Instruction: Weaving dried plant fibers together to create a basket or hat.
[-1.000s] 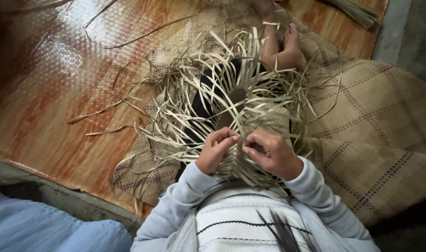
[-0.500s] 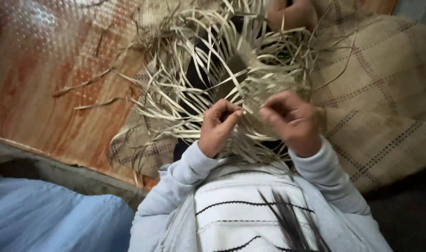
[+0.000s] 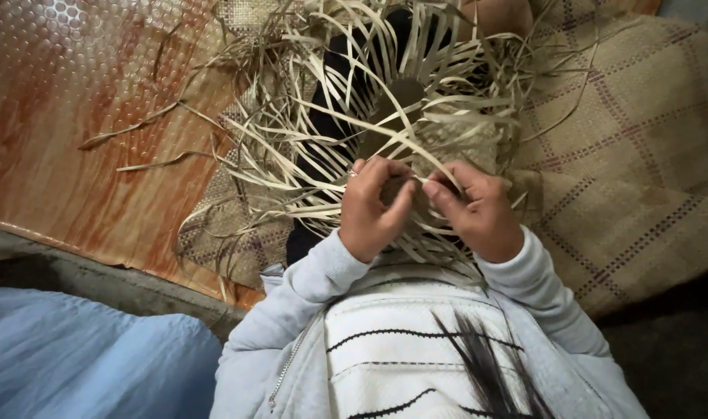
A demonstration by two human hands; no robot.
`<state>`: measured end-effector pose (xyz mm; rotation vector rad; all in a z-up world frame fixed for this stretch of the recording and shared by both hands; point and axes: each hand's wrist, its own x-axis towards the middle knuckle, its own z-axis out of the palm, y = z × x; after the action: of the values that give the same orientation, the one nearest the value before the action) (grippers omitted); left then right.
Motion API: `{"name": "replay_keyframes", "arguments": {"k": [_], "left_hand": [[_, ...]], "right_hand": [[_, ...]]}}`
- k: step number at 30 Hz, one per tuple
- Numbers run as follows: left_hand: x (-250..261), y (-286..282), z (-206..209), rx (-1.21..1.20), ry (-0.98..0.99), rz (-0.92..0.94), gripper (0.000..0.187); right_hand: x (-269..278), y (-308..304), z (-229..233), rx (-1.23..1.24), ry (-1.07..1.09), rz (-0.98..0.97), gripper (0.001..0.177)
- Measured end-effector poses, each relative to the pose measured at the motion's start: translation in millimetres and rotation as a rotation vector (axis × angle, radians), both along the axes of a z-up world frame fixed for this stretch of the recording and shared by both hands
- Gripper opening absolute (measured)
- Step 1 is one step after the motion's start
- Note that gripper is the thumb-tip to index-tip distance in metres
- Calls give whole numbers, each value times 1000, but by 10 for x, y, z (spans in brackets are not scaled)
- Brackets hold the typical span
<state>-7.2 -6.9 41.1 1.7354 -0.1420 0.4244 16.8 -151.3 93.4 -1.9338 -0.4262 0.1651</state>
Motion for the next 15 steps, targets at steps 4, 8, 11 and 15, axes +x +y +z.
{"name": "replay_keyframes", "arguments": {"k": [4,8,11,15], "left_hand": [[6,9,89,139,-92,0,6],[11,15,217,225,-120,14,9],[32,18,112,139,-53,-24,11],[26,27,35,37,68,-76,7]], "right_hand": [[94,9,-1,-4,42,42,13],[219,104,36,88,183,40,15],[378,159,-94,175,223,37,16],[573,61,301,360,306,-135,11]]}}
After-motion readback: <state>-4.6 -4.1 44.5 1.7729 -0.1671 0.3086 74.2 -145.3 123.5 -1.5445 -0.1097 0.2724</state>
